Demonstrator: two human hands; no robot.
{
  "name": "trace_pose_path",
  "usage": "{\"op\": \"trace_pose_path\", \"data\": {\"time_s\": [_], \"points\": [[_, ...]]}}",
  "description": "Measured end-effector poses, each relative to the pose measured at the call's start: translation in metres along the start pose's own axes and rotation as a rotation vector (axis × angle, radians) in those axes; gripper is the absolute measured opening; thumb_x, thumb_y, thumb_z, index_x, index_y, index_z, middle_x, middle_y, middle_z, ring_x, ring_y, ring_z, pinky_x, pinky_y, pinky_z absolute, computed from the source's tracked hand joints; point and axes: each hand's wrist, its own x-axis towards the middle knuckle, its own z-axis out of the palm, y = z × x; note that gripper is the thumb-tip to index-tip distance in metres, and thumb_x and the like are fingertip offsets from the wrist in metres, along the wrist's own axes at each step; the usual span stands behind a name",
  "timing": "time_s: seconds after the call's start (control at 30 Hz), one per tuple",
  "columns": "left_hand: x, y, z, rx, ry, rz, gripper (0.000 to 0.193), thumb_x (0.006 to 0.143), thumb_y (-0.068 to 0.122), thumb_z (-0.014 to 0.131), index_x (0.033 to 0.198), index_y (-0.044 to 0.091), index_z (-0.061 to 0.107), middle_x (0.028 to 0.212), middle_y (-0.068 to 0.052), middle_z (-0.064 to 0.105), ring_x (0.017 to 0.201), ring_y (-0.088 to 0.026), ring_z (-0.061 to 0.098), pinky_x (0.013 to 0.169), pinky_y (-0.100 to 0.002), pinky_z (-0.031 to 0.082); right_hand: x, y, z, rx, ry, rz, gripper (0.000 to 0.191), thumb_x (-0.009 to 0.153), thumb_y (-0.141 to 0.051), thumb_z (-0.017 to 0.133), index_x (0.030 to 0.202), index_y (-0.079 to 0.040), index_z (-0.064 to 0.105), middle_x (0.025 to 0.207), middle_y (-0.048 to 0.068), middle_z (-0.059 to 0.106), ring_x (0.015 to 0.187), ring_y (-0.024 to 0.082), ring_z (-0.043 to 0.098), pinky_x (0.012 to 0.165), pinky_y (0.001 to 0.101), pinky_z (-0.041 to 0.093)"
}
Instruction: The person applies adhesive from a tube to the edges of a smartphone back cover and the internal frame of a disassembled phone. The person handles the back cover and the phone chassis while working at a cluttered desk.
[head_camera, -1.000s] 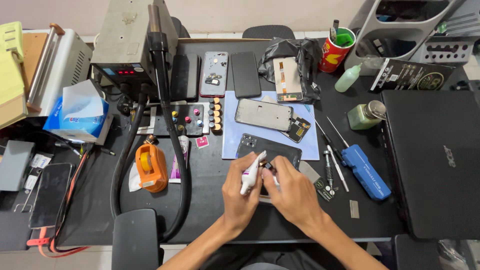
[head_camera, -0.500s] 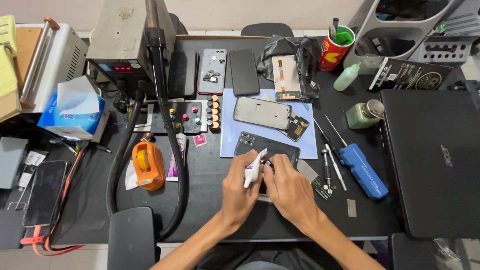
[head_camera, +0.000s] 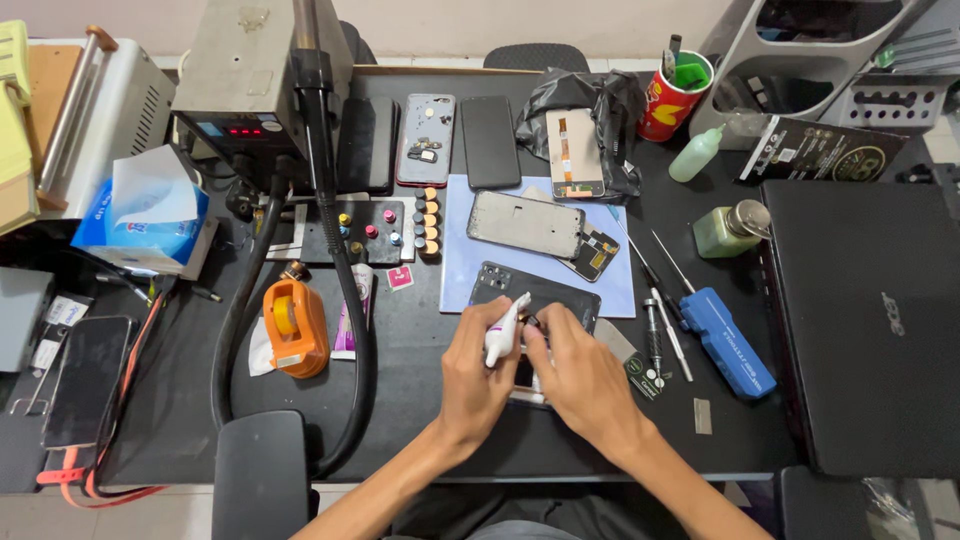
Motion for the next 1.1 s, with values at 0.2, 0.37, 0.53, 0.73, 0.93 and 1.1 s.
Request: {"op": "trace_pose_path", "data": {"time_s": [0.2,0.37,0.53,0.73,0.93,1.1], "points": [[-0.002,0.0,0.001,0.036,-0.01,0.083,0.037,0.088,-0.004,0.07,0.123,-0.002,0.058,0.117,-0.022,0.065,0.1,-0.041,0.068,0.08,-0.041,0.058,0.001,0.037,0.015,0.295,-0.072,-0.035,0.031,0.11,-0.028,0.048,0.094,-0.003,0.049,0.077,0.01,0.053,0.062,0.029,0.052,0.049,0.0368,0.038],[-0.002,0.001,0.002,0.03,0.004,0.096,0.035,0.091,-0.003,0.07,0.124,-0.002,0.057,0.115,-0.021,0.065,0.098,-0.038,0.069,0.079,-0.04,0.058,0.013,0.056,0.015,0.862,-0.354,0.363,0.035,0.112,-0.031,0.047,0.09,-0.004,0.053,0.067,-0.003,0.041,0.05,0.007,0.037,0.044,0.0253,0.032],[0.001,-0.001,0.002,0.014,-0.003,0.01,0.034,0.092,-0.003,0.071,0.123,-0.002,0.06,0.11,-0.019,0.066,0.091,-0.036,0.07,0.074,-0.04,0.058,0.001,0.026,0.009,0.138,-0.063,0.008,0.03,0.107,-0.032,0.047,0.093,-0.006,0.052,0.074,-0.007,0.048,0.06,0.002,0.039,0.051,0.0266,0.036],[-0.003,0.001,0.002,0.04,0.001,0.118,0.038,0.089,-0.005,0.069,0.125,-0.003,0.058,0.12,-0.023,0.065,0.103,-0.041,0.069,0.081,-0.041,0.059,-0.002,0.04,0.017,0.367,-0.107,0.084,0.032,0.108,-0.032,0.045,0.092,-0.004,0.052,0.075,-0.005,0.048,0.064,0.004,0.041,0.053,0.0266,0.036],[-0.003,0.001,0.002,0.036,0.013,0.089,0.035,0.092,-0.003,0.071,0.124,-0.003,0.058,0.117,-0.021,0.067,0.1,-0.038,0.07,0.079,-0.04,0.059,0.007,0.057,0.017,1.097,-0.37,0.351,0.041,0.119,-0.032,0.048,0.093,0.0,0.051,0.071,-0.006,0.039,0.055,0.006,0.038,0.046,0.0246,0.031],[0.0,0.001,0.003,-0.007,0.012,-0.007,0.034,0.091,-0.002,0.071,0.123,-0.002,0.06,0.108,-0.019,0.067,0.089,-0.035,0.071,0.073,-0.04,0.057,-0.003,0.022,0.007,-0.139,0.104,-0.194,0.027,0.103,-0.029,0.053,0.099,-0.003,0.052,0.087,0.015,0.06,0.069,0.04,0.062,0.053,0.0444,0.046]]}}
